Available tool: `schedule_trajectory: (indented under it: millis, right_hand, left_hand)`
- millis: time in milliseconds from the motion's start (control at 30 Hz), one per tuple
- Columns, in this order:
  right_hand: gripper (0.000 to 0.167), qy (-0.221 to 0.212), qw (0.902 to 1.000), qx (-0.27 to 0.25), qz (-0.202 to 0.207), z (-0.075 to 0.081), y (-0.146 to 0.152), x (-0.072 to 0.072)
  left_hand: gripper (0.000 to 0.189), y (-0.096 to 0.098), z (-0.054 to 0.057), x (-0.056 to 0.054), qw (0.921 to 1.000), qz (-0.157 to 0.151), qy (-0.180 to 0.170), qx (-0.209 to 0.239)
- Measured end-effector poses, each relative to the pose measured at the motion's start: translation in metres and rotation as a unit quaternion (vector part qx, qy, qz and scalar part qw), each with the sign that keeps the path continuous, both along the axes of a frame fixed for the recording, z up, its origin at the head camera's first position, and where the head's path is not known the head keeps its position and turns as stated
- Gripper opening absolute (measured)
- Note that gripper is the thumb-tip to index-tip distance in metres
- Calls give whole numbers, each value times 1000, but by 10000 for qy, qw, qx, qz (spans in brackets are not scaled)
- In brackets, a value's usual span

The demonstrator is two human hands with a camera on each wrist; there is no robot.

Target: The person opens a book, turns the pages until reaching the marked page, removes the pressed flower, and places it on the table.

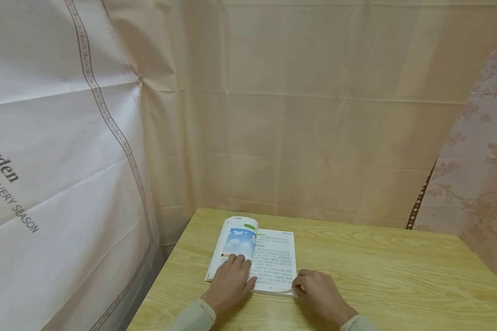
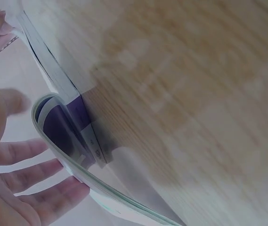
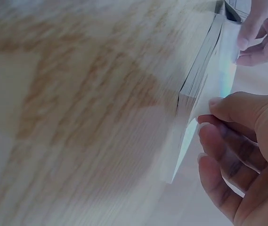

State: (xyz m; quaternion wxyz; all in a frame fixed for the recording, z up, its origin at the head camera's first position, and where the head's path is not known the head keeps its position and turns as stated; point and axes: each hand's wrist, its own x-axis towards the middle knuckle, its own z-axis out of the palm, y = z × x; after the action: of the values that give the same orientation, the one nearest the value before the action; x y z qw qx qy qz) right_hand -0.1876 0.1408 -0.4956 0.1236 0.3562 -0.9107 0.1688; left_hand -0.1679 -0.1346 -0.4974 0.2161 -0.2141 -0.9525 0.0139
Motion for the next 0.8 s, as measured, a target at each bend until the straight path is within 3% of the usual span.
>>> schedule_trajectory:
  millis: [233,567,800]
  right_hand:
    - [8,162,9998,-97,-32,0,0,1]
    - [11,667,9966,-484,-37,1,0,2]
    - [16,1236,9886,-864,-7,3,-1,1]
  left_hand:
    - [73,5,-4,2,9986,145,-20,-500]
    - [63,6,-5,2,9986,149,91,-503]
    - [63,8,-4,3,9986,125,-3,-512]
